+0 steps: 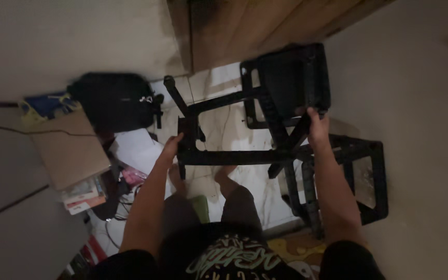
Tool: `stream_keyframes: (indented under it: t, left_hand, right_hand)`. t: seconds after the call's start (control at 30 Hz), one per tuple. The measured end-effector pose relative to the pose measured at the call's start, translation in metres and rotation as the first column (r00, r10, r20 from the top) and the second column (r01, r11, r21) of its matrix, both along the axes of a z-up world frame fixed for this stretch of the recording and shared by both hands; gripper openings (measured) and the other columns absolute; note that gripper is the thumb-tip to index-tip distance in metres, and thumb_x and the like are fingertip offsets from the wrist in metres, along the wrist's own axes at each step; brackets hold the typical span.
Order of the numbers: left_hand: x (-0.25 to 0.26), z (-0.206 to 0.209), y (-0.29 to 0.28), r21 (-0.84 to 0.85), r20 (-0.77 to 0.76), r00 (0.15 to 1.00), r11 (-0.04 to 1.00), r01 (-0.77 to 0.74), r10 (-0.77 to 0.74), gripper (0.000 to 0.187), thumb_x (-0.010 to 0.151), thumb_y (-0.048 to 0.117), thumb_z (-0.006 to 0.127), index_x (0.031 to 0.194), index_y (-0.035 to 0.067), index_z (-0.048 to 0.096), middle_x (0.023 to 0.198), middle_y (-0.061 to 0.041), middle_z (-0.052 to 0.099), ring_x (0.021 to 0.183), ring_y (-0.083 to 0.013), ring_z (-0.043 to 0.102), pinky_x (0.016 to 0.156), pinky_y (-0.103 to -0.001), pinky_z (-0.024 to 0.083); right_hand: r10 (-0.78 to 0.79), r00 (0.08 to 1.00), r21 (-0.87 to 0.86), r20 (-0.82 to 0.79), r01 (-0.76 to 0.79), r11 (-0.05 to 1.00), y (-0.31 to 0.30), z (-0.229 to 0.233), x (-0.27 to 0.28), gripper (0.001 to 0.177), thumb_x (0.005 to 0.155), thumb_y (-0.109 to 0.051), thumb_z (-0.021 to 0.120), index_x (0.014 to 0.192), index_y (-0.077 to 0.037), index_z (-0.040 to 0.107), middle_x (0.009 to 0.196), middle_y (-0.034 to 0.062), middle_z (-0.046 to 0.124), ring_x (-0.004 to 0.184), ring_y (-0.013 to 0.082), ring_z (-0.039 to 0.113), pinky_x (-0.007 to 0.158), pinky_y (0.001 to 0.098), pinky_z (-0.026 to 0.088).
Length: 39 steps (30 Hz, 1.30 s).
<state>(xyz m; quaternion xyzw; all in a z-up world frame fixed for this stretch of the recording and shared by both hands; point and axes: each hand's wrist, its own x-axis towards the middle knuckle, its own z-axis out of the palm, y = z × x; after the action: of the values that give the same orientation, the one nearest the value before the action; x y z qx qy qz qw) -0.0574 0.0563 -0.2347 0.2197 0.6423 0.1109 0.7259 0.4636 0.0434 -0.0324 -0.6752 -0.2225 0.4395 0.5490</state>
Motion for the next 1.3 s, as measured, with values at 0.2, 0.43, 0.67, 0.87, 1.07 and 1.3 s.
stream_keyframes:
  t: [0.2,0.43,0.67,0.87,1.07,1.3]
  left_hand:
    - [-0.015,0.082,0.031,0.028,0.237,0.971,1.0,-0.004,-0.003,0.076,0.095,0.067,0.047,0.148,0.014,0.054,0.124,-0.018,0.065,0.107,-0.0286,0.059,0.101,-0.043,0.043]
    - [-0.016,0.202,0.077,0.153,0.507,0.858,0.988,0.008,-0.085,0.076,0.099,0.068,0.05,0.138,0.002,0.045,0.135,-0.019,0.055,0.111,-0.0311,0.062,0.095,-0.051,0.052]
    - [0.054,0.219,0.113,-0.048,0.405,0.914,0.999,0.024,-0.002,0.109,0.091,0.075,0.052,0.164,0.008,0.005,0.154,-0.026,0.043,0.12,-0.0376,0.064,0.095,-0.046,0.056]
    - [0.117,0.203,0.113,0.007,0.687,0.72,0.992,0.129,-0.098,0.094,0.093,0.073,0.053,0.156,0.006,0.031,0.148,-0.022,0.053,0.117,-0.0302,0.066,0.094,-0.04,0.059]
    - [0.155,0.204,0.091,0.118,0.675,0.653,0.923,0.365,-0.344,0.059,0.097,0.054,0.053,0.138,0.012,0.055,0.132,-0.011,0.065,0.115,-0.0256,0.066,0.096,-0.043,0.057]
    - [0.208,0.217,0.074,0.194,0.762,0.531,0.914,0.357,-0.37,0.036,0.109,0.031,0.055,0.131,0.005,0.065,0.127,-0.011,0.068,0.119,-0.0271,0.063,0.109,-0.045,0.052]
  right_hand:
    - [-0.012,0.998,0.124,-0.062,0.02,0.992,-0.036,0.069,0.017,0.028,0.099,-0.03,0.07,0.109,-0.006,0.061,0.093,0.0106,0.067,0.086,0.0259,0.066,0.08,0.0419,0.055]
    - [-0.107,0.989,0.237,-0.1,0.128,0.963,-0.075,0.228,0.027,0.039,0.097,-0.045,0.065,0.115,-0.011,0.058,0.097,0.0115,0.066,0.092,0.0298,0.066,0.086,0.0496,0.057]
    - [-0.126,0.992,0.337,-0.012,0.123,0.933,-0.128,0.361,0.019,0.049,0.096,-0.053,0.065,0.121,-0.011,0.057,0.103,0.0127,0.065,0.098,0.0322,0.066,0.09,0.0531,0.056]
    - [-0.155,0.986,0.397,0.063,0.117,0.91,-0.192,0.401,0.024,0.05,0.097,-0.05,0.071,0.125,-0.011,0.058,0.108,0.0126,0.065,0.103,0.033,0.066,0.095,0.0543,0.055]
    - [-0.254,0.963,0.489,0.094,0.177,0.854,-0.28,0.416,0.006,0.044,0.1,-0.044,0.072,0.123,-0.01,0.056,0.105,0.0133,0.064,0.102,0.0315,0.066,0.096,0.053,0.055]
    - [-0.372,0.923,0.549,0.097,0.262,0.793,-0.349,0.428,-0.026,0.043,0.097,-0.036,0.073,0.125,-0.007,0.057,0.108,0.0137,0.065,0.101,0.0319,0.067,0.096,0.0509,0.058]
